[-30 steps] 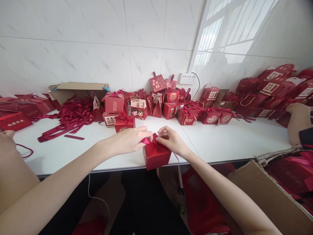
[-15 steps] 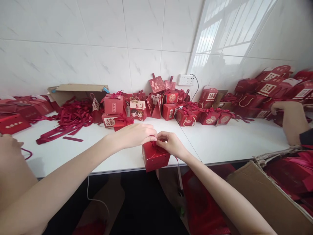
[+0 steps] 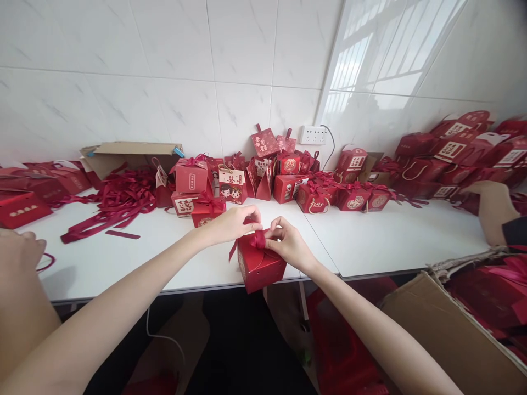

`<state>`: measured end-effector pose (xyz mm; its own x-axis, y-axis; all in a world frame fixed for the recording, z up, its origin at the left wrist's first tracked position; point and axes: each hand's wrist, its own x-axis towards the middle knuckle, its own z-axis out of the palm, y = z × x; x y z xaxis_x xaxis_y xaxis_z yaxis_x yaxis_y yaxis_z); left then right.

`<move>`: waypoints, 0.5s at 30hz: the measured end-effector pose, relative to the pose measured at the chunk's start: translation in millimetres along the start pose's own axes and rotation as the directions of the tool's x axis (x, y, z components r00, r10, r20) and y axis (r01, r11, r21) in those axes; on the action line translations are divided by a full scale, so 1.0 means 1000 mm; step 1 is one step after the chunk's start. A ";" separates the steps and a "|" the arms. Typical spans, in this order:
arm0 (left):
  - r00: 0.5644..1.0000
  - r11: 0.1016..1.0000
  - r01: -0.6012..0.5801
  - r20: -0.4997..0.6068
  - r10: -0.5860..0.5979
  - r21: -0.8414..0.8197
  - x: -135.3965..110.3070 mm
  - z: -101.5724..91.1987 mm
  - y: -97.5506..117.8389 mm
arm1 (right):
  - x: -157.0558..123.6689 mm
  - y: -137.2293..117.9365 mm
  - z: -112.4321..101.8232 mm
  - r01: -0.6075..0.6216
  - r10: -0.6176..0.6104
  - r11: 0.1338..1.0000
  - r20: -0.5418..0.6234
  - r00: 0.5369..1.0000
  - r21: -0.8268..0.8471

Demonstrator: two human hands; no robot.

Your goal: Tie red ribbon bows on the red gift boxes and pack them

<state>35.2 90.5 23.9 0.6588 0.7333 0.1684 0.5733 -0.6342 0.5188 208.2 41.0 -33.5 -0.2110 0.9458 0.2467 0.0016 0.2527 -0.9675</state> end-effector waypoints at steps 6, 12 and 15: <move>0.998 0.999 0.022 -0.065 -0.024 -0.032 -0.018 0.020 -0.007 | -0.001 0.001 0.003 0.056 -0.060 0.998 -0.099 0.993 -0.040; 0.965 0.995 0.005 -0.260 -0.030 -0.098 -0.034 0.047 0.006 | -0.003 0.004 0.005 0.090 -0.110 0.988 -0.161 0.981 -0.124; 0.926 0.961 0.080 -0.336 -0.170 -0.266 -0.037 0.062 0.009 | -0.004 0.004 0.003 0.100 -0.125 0.982 -0.156 0.980 -0.158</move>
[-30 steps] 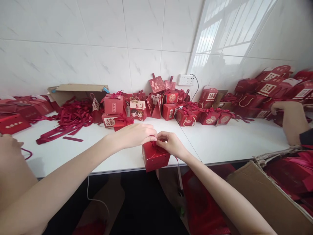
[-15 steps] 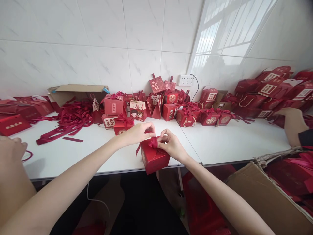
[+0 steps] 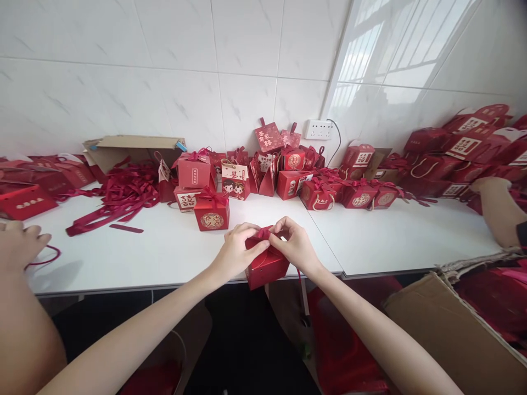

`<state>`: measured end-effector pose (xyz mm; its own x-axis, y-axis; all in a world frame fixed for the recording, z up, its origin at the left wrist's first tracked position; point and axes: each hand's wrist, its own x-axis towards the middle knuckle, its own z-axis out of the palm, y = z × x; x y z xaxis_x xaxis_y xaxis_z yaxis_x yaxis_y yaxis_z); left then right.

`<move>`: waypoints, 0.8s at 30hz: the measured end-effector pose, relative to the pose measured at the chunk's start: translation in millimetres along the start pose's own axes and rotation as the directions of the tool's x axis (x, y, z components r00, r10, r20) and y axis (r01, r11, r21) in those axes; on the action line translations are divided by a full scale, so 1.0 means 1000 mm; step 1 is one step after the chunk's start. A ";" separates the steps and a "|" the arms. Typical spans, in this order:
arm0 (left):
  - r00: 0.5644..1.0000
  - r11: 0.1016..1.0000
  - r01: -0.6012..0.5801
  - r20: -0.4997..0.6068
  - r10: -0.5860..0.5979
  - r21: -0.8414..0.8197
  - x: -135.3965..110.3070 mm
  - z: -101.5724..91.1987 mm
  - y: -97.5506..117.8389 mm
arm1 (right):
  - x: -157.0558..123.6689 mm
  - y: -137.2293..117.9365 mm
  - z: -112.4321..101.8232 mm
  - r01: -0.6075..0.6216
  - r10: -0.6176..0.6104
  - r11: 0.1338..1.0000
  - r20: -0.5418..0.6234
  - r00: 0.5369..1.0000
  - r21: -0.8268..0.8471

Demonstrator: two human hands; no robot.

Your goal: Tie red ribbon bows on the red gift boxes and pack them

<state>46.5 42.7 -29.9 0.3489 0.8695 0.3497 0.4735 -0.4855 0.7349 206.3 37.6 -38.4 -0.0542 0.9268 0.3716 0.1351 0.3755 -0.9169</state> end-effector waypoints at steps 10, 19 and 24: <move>0.990 0.938 0.133 0.079 -0.113 -0.319 0.004 0.004 -0.007 | 0.004 -0.001 -0.008 0.051 -0.040 0.991 0.089 0.995 -0.126; 0.980 0.869 0.198 0.087 -0.178 -0.453 0.008 0.007 -0.008 | -0.004 -0.004 -0.011 0.372 -0.361 0.802 0.117 0.925 -0.468; 0.975 0.858 0.221 0.103 -0.196 -0.463 0.009 0.003 -0.007 | -0.012 -0.009 -0.016 0.521 -0.486 0.588 0.245 0.839 -0.619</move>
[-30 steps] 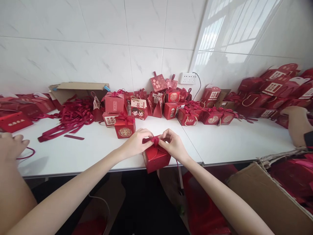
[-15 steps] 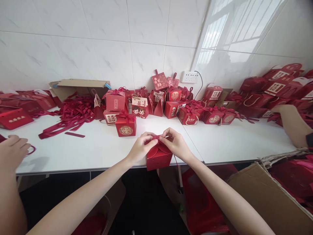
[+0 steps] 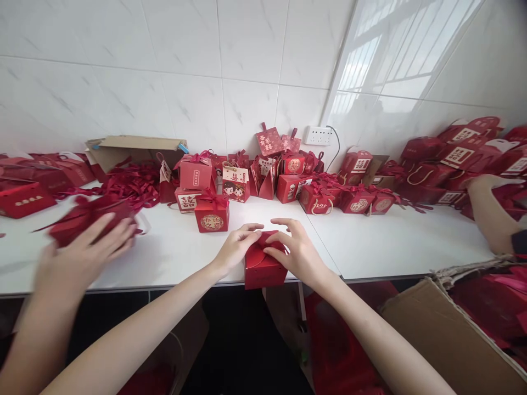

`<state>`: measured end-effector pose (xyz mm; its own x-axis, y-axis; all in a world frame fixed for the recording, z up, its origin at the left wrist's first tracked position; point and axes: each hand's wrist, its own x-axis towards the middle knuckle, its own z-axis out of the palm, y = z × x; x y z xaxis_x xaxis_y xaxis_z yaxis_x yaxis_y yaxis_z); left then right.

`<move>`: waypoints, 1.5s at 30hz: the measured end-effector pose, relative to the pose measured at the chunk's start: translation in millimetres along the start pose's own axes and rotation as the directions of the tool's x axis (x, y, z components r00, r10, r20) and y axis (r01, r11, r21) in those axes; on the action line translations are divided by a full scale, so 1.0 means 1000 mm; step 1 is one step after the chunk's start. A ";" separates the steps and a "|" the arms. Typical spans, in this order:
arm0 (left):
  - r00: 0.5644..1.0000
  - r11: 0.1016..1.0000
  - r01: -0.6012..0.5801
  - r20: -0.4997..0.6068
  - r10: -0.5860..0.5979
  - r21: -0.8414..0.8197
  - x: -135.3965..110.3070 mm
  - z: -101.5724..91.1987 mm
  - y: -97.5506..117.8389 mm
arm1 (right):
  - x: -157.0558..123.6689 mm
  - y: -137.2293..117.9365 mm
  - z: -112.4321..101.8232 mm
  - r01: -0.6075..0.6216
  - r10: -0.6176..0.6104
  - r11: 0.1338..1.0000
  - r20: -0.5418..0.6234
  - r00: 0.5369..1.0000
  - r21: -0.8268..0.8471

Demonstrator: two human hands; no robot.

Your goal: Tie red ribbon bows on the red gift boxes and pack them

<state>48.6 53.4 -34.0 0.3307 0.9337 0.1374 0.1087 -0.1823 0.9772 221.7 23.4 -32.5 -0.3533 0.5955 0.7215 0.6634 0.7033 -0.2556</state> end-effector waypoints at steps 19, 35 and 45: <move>0.998 0.996 -0.012 0.067 0.006 0.090 0.002 -0.004 0.000 | 0.003 0.001 -0.005 0.089 -0.086 0.989 0.033 0.996 -0.114; 0.997 0.986 -0.058 0.053 0.051 0.154 -0.003 -0.011 0.001 | 0.003 -0.014 -0.011 0.240 -0.218 0.889 0.099 0.971 -0.390; 0.976 0.877 -0.145 -0.081 0.203 0.459 -0.025 -0.025 0.008 | -0.004 -0.005 -0.036 0.421 -0.337 0.777 0.255 0.906 -0.469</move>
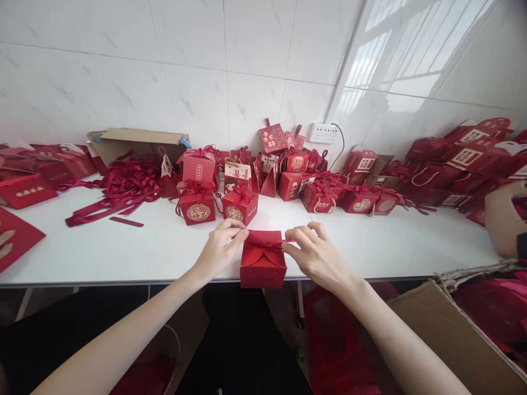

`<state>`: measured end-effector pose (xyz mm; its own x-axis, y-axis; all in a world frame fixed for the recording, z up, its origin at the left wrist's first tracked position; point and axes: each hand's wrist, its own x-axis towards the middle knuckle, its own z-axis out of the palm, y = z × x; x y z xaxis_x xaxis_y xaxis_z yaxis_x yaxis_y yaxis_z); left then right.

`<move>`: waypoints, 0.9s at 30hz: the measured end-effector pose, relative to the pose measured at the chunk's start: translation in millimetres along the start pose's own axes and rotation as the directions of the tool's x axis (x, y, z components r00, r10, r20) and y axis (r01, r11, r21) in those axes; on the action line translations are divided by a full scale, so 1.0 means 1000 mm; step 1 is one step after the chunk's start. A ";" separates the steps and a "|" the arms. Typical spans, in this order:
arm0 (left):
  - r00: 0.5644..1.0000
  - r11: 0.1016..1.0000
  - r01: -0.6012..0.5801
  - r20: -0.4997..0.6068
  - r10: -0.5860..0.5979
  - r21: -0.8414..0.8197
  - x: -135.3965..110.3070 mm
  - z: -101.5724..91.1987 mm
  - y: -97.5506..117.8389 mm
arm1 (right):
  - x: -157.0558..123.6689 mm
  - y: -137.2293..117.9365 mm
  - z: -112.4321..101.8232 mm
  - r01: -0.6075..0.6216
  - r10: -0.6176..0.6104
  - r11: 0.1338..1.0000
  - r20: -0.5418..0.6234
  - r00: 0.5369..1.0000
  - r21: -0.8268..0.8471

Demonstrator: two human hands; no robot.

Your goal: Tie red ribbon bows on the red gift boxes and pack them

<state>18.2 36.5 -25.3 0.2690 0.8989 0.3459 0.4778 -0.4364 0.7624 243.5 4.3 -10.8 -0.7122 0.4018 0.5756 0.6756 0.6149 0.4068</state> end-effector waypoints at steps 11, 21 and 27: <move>0.998 0.994 0.046 -0.040 -0.050 -0.100 -0.029 0.015 0.007 | -0.002 -0.015 0.002 -0.734 0.523 0.479 0.516 0.679 0.481; 0.991 0.985 0.069 0.125 -0.049 -0.158 -0.027 0.014 0.003 | 0.010 -0.015 0.017 -0.789 0.491 0.100 0.660 0.569 0.606; 0.997 0.984 0.052 -0.040 -0.060 -0.168 -0.024 0.014 -0.005 | 0.011 -0.009 0.026 -0.709 0.429 -0.084 0.667 0.609 0.701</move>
<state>21.1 16.4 -44.7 0.2062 0.9241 0.3216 0.3441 -0.3762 0.8603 224.5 20.5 -26.2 -0.2710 0.9612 0.0515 0.3146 0.1391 -0.9390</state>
